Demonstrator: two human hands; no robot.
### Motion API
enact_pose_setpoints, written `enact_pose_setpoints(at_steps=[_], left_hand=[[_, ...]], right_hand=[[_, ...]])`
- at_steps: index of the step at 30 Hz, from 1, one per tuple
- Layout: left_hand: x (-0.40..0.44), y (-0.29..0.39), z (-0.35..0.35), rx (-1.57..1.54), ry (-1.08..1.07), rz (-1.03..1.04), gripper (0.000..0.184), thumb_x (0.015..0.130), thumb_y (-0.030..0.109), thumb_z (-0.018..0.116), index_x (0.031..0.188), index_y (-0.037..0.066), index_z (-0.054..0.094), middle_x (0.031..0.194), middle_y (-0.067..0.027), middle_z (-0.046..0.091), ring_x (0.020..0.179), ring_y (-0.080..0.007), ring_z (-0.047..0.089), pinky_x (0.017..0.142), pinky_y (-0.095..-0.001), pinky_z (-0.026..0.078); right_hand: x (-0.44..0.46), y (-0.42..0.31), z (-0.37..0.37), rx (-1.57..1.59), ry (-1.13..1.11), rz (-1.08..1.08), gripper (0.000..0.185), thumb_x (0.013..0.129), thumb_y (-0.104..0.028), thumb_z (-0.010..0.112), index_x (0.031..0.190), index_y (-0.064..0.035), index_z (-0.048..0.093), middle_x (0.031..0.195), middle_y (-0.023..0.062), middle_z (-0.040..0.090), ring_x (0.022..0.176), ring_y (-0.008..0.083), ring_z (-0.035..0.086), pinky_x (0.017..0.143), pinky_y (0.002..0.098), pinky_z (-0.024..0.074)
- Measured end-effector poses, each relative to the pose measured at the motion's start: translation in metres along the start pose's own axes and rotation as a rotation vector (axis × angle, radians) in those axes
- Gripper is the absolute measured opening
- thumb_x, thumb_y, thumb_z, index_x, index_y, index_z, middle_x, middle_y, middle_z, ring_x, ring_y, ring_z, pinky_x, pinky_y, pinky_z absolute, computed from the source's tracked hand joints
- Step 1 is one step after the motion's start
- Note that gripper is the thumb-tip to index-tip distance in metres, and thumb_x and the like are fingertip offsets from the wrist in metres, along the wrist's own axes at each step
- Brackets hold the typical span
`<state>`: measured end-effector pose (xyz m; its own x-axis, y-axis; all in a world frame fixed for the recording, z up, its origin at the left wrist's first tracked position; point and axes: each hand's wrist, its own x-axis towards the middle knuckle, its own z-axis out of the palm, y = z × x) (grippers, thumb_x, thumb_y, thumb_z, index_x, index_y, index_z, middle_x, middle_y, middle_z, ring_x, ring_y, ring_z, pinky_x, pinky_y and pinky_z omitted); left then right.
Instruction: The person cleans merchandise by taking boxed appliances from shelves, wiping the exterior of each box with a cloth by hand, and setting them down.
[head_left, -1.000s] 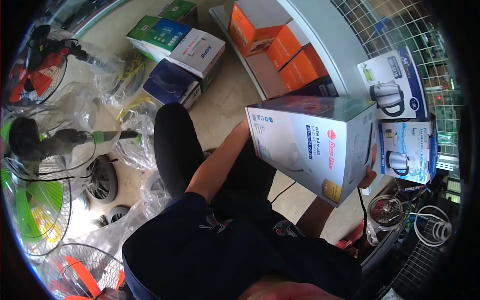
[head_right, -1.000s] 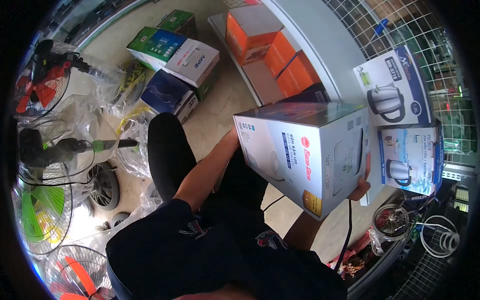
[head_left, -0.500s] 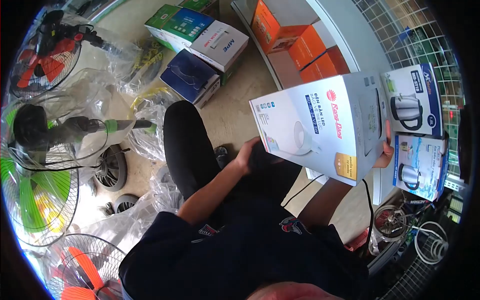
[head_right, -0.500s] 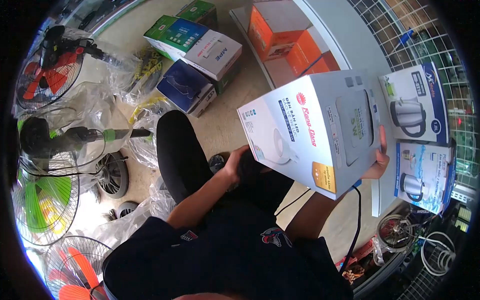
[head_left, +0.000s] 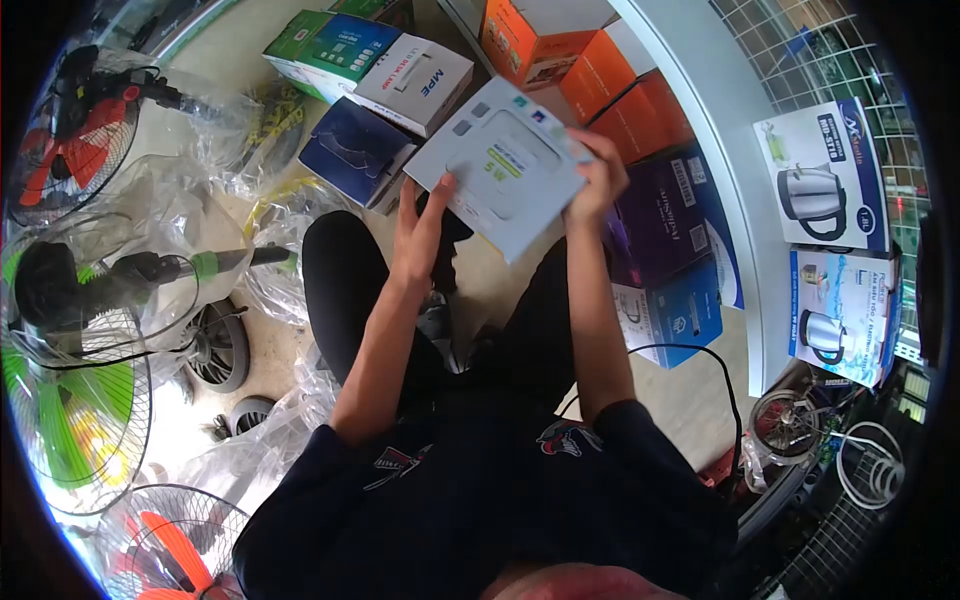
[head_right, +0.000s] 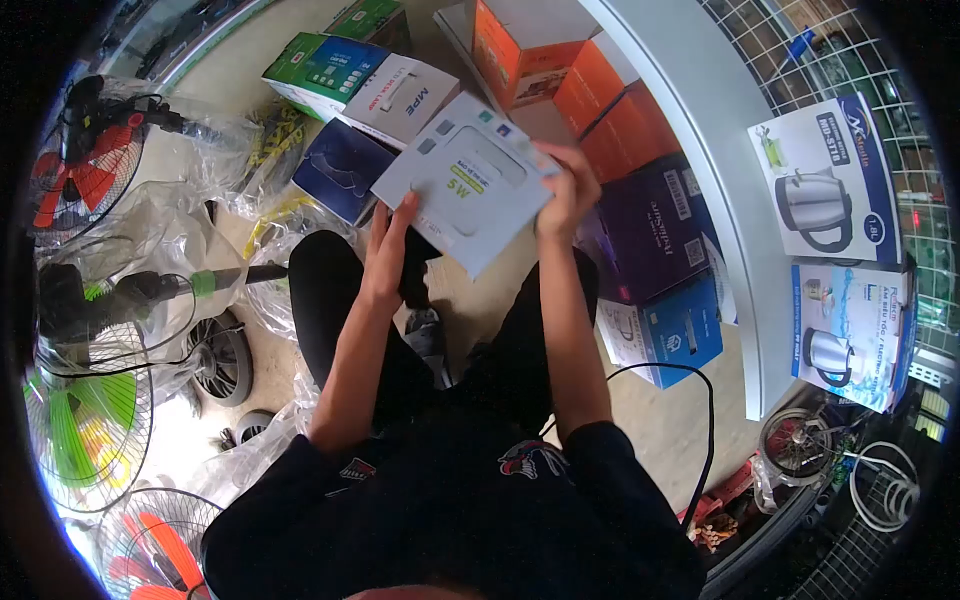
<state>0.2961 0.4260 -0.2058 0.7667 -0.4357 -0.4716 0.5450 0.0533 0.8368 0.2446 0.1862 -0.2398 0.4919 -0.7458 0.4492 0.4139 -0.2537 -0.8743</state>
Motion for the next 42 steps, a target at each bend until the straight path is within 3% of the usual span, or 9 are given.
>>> enact_pose_setpoints(at_steps=[5, 18, 20, 22, 25, 29, 31, 37, 42], left_hand=[[0.111, -0.106, -0.023, -0.072, 0.145, 0.045, 0.091, 0.093, 0.048, 0.079, 0.158, 0.001, 0.038, 0.150, -0.0194, 0.055, 0.136, -0.0293, 0.055, 0.115, -0.0403, 0.042], [0.173, -0.087, -0.018, -0.032, 0.158, 0.130, 0.084, 0.091, 0.040, 0.081, 0.154, -0.004, 0.045, 0.141, -0.0234, 0.061, 0.126, -0.0305, 0.062, 0.108, -0.0401, 0.048], [0.146, -0.072, -0.012, 0.608, 0.538, 0.372, 0.062, 0.096, 0.026, 0.075, 0.145, -0.006, 0.052, 0.121, -0.0187, 0.069, 0.109, -0.0291, 0.068, 0.099, -0.0406, 0.054], [0.135, -0.046, 0.004, 0.613, 0.533, 0.619, 0.062, 0.094, 0.024, 0.074, 0.144, -0.006, 0.054, 0.123, -0.0253, 0.068, 0.112, -0.0358, 0.067, 0.103, -0.0433, 0.052], [0.171, -0.020, 0.040, 0.913, 0.279, 1.068, 0.052, 0.090, 0.016, 0.067, 0.138, -0.003, 0.060, 0.129, -0.0223, 0.069, 0.115, -0.0427, 0.064, 0.101, -0.0499, 0.051], [0.191, -0.040, 0.068, 1.536, -0.052, 1.045, 0.052, 0.087, 0.018, 0.065, 0.137, 0.005, 0.064, 0.136, -0.0135, 0.068, 0.124, -0.0359, 0.061, 0.102, -0.0494, 0.050], [0.186, -0.048, 0.054, 1.534, -0.179, 1.243, 0.047, 0.087, 0.018, 0.064, 0.134, 0.009, 0.066, 0.136, -0.0132, 0.068, 0.126, -0.0342, 0.060, 0.104, -0.0494, 0.047], [0.185, -0.031, 0.060, 1.527, -0.077, 0.976, 0.046, 0.087, 0.015, 0.061, 0.131, 0.005, 0.067, 0.133, -0.0124, 0.069, 0.125, -0.0317, 0.061, 0.099, -0.0475, 0.051], [0.209, -0.035, 0.042, 1.382, -0.513, 1.360, 0.044, 0.084, 0.010, 0.060, 0.126, 0.002, 0.067, 0.133, -0.0163, 0.068, 0.119, -0.0374, 0.063, 0.098, -0.0490, 0.054]], right_hand=[[-0.008, 0.097, 0.000, -0.259, -0.122, 0.385, 0.024, 0.093, -0.016, 0.056, 0.096, -0.0008, 0.075, 0.091, 0.0061, 0.069, 0.089, 0.0167, 0.063, 0.080, 0.0296, 0.0491], [0.020, 0.187, 0.001, -0.243, -0.143, 0.427, 0.029, 0.093, -0.014, 0.060, 0.118, 0.0005, 0.066, 0.110, 0.0082, 0.067, 0.106, 0.0189, 0.062, 0.097, 0.0326, 0.0469], [0.014, 0.192, -0.002, -0.205, -0.182, 0.432, 0.033, 0.094, -0.015, 0.062, 0.123, 0.0012, 0.064, 0.115, 0.0098, 0.066, 0.110, 0.0199, 0.061, 0.100, 0.0330, 0.0460], [0.013, 0.192, -0.004, -0.170, -0.216, 0.435, 0.037, 0.095, -0.016, 0.063, 0.127, 0.0020, 0.062, 0.120, 0.0113, 0.066, 0.115, 0.0208, 0.061, 0.103, 0.0334, 0.0452], [0.011, 0.166, -0.009, -0.172, -0.230, 0.567, 0.045, 0.096, -0.020, 0.064, 0.136, 0.0016, 0.059, 0.130, 0.0143, 0.064, 0.122, 0.0217, 0.058, 0.107, 0.0334, 0.0427], [0.010, 0.170, -0.014, -0.058, -0.326, 0.582, 0.049, 0.100, -0.025, 0.064, 0.141, 0.0008, 0.055, 0.136, 0.0151, 0.062, 0.127, 0.0231, 0.055, 0.111, 0.0337, 0.0396], [0.016, 0.177, -0.017, -0.085, -0.342, 0.554, 0.050, 0.102, -0.027, 0.063, 0.142, 0.0006, 0.054, 0.137, 0.0146, 0.061, 0.129, 0.0235, 0.054, 0.112, 0.0340, 0.0385], [0.013, 0.168, -0.014, -0.033, -0.337, 0.623, 0.055, 0.102, -0.024, 0.063, 0.147, 0.0022, 0.048, 0.142, 0.0185, 0.057, 0.133, 0.0294, 0.051, 0.115, 0.0389, 0.0372], [0.006, 0.159, -0.019, -0.072, -0.344, 0.633, 0.047, 0.104, -0.029, 0.063, 0.144, -0.0056, 0.052, 0.139, 0.0115, 0.056, 0.131, 0.0220, 0.050, 0.112, 0.0345, 0.0366]])
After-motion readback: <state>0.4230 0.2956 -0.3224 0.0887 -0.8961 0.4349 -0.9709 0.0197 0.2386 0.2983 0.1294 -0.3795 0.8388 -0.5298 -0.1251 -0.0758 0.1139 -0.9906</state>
